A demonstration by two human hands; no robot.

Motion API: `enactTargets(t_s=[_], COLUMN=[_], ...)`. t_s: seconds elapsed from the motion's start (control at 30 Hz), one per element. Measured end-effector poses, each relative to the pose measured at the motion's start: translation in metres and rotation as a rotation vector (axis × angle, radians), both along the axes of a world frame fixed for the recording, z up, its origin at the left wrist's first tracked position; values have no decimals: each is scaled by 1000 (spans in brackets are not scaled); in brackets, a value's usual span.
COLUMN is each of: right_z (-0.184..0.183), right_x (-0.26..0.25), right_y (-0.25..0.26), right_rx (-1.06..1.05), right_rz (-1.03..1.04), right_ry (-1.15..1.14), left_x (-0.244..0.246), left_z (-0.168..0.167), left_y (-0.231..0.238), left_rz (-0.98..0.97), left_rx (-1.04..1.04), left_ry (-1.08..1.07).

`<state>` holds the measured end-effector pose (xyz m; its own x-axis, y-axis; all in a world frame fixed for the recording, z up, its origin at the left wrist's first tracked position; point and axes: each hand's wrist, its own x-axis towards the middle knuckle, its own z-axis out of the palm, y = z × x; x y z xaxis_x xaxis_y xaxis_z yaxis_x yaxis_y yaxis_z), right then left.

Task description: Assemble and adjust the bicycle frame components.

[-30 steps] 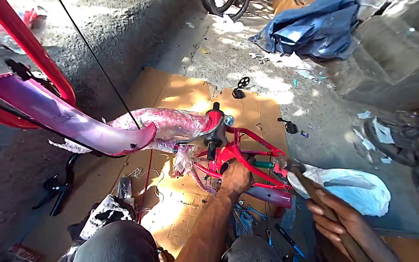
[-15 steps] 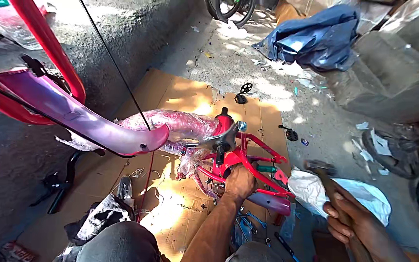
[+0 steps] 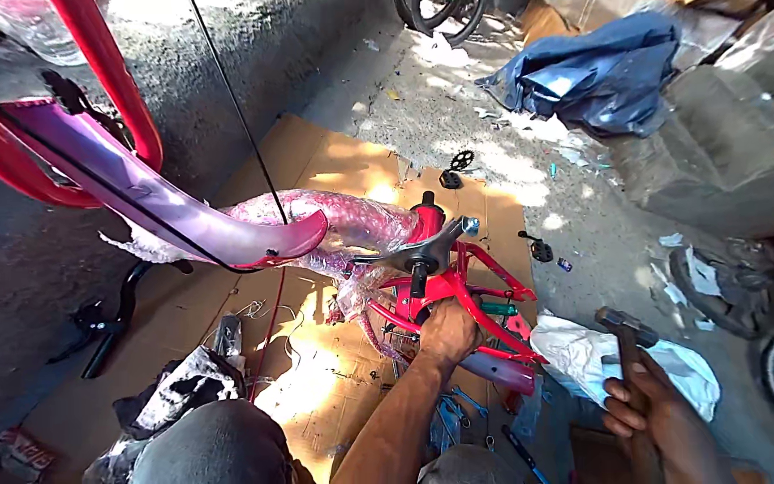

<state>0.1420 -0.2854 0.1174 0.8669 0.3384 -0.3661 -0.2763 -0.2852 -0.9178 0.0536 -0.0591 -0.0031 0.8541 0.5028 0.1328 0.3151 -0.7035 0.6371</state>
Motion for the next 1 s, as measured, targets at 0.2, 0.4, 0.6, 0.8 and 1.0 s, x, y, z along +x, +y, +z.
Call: enactTargets(t_s=[0.2,0.4,0.6,0.8,1.0], right_z=[10,3,-15,-7,-16], right_x=[-3,-3,-6,6,1], right_y=[1,-16,-14,0,-1], right_rx=[-75,-68,-26,-24,-77], right_rz=[375,314,374,360,331], right_ry=[99,84,117,91,-23], left_x=[1,7,23,21,-1], left_z=[0,9,32,26,25], left_y=[4,17,22,19,20], left_rz=[-48,-242,-115,-110,-284], left_rx=[26,17,-173,-198,-42], left_ry=[31,140,389,376,218])
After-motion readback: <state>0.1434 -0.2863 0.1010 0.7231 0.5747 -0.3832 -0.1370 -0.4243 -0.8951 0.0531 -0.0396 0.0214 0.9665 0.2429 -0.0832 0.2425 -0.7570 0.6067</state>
